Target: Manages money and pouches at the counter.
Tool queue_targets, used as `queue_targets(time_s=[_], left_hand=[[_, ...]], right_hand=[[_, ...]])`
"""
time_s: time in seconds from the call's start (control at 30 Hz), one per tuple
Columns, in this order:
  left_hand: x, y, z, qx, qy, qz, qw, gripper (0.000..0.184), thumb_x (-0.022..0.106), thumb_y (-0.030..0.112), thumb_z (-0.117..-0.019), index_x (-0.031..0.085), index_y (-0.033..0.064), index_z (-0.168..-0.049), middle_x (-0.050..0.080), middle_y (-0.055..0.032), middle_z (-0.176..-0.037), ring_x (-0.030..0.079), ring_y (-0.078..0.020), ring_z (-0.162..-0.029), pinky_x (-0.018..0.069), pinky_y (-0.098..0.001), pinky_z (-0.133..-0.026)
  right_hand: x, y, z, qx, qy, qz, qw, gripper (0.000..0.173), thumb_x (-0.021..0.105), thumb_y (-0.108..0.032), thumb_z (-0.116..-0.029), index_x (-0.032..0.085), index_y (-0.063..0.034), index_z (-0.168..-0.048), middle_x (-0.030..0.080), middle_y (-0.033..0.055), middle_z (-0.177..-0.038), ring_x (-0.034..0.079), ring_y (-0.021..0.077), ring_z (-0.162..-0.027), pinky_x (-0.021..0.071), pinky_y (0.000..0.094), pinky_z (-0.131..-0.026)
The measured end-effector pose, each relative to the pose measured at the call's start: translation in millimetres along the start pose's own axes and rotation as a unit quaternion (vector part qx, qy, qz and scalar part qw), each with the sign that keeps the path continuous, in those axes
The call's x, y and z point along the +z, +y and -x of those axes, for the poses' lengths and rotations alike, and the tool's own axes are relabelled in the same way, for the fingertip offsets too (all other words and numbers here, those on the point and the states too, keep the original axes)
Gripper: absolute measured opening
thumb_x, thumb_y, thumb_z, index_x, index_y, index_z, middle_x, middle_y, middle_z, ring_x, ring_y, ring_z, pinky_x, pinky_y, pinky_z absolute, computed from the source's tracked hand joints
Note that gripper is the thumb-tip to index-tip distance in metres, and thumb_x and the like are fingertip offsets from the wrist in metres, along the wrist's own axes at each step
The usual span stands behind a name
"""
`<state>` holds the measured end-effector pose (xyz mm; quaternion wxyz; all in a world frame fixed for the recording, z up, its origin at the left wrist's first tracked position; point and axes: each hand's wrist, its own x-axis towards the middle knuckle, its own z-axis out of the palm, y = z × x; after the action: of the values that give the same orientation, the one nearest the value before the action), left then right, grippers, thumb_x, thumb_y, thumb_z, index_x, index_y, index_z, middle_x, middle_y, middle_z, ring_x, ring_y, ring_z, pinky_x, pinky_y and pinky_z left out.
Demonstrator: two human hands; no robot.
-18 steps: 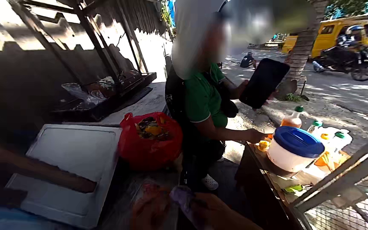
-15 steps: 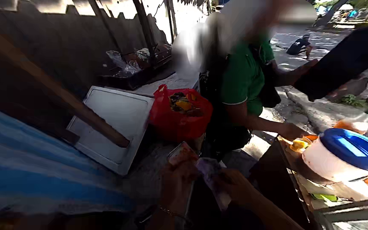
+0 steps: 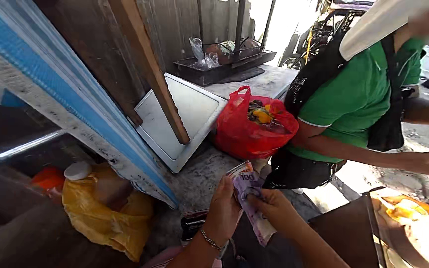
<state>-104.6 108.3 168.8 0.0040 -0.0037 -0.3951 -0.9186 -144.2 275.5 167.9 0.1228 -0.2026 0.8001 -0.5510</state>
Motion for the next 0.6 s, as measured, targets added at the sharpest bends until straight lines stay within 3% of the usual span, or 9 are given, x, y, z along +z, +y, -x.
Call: queue_targets(time_s=[0.03, 0.1, 0.17, 0.3, 0.47, 0.6], left_hand=[[-2.4, 1.5, 2.9, 0.01, -0.004, -0.018, 1.0, 0.052, 0.039, 0.032, -0.1093, 0.03, -0.0023, -0.148, 0.064, -0.014, -0.127, 0.067, -0.0197, -0.114, 0.0569, -0.0378, -0.098], [-3.3, 3.9, 7.3, 0.038, 0.041, -0.068, 0.996, 0.056, 0.06, 0.019, -0.0995, 0.035, -0.0046, -0.144, 0.065, -0.0118, -0.122, 0.067, -0.0159, -0.109, 0.058, -0.0334, -0.095], [-3.2, 4.1, 8.8, 0.071, 0.109, -0.1, 0.986, 0.043, 0.059, 0.004, -0.0993, 0.044, -0.0065, -0.138, 0.068, -0.0122, -0.115, 0.07, -0.0147, -0.103, 0.059, -0.0308, -0.092], [-8.3, 5.0, 8.9, 0.106, 0.191, -0.113, 0.969, 0.024, 0.053, 0.002, -0.1032, 0.056, -0.0066, -0.125, 0.072, -0.0107, -0.101, 0.072, -0.0134, -0.092, 0.0605, -0.0289, -0.085], [-17.7, 9.0, 8.0, 0.131, 0.226, -0.141, 0.955, 0.019, 0.052, 0.002, -0.1036, 0.059, -0.0063, -0.12, 0.072, -0.0092, -0.096, 0.072, -0.0116, -0.088, 0.0608, -0.0271, -0.082], [-18.4, 21.3, 6.0, 0.12, 0.235, -0.164, 0.95, 0.018, 0.054, 0.003, -0.1035, 0.062, -0.0058, -0.118, 0.073, -0.0098, -0.096, 0.072, -0.0121, -0.088, 0.0607, -0.0264, -0.083]], right_hand=[[2.9, -1.6, -2.5, -0.002, -0.008, 0.002, 1.0, 0.022, 0.062, -0.027, -0.0989, 0.074, -0.0098, -0.09, 0.07, -0.0054, -0.074, 0.066, 0.0014, -0.069, 0.0564, 0.0242, -0.066], [11.4, -6.4, -7.2, -0.007, -0.023, 0.005, 1.0, 0.022, 0.062, -0.026, -0.0991, 0.074, -0.0101, -0.09, 0.07, -0.006, -0.074, 0.067, 0.0008, -0.069, 0.0568, 0.0234, -0.065], [22.0, -11.9, -11.3, -0.01, -0.037, 0.005, 0.999, 0.02, 0.062, -0.025, -0.099, 0.074, -0.0101, -0.092, 0.07, -0.0064, -0.074, 0.066, -0.0002, -0.068, 0.0561, 0.0221, -0.064], [37.1, -14.4, -17.2, 0.004, -0.06, -0.002, 0.998, 0.023, 0.062, -0.027, -0.0996, 0.073, -0.0096, -0.089, 0.068, -0.0054, -0.072, 0.063, 0.0003, -0.065, 0.0528, 0.0225, -0.061], [49.9, -6.9, -10.6, -0.038, -0.08, -0.009, 0.996, 0.023, 0.058, -0.025, -0.102, 0.071, -0.0073, -0.094, 0.067, -0.0048, -0.074, 0.063, -0.0009, -0.066, 0.0527, 0.0196, -0.063], [62.4, 6.3, -6.9, -0.107, -0.03, 0.032, 0.993, 0.023, 0.06, -0.023, -0.1001, 0.072, -0.0049, -0.092, 0.071, -0.0003, -0.076, 0.067, 0.0019, -0.07, 0.0557, 0.0215, -0.066]])
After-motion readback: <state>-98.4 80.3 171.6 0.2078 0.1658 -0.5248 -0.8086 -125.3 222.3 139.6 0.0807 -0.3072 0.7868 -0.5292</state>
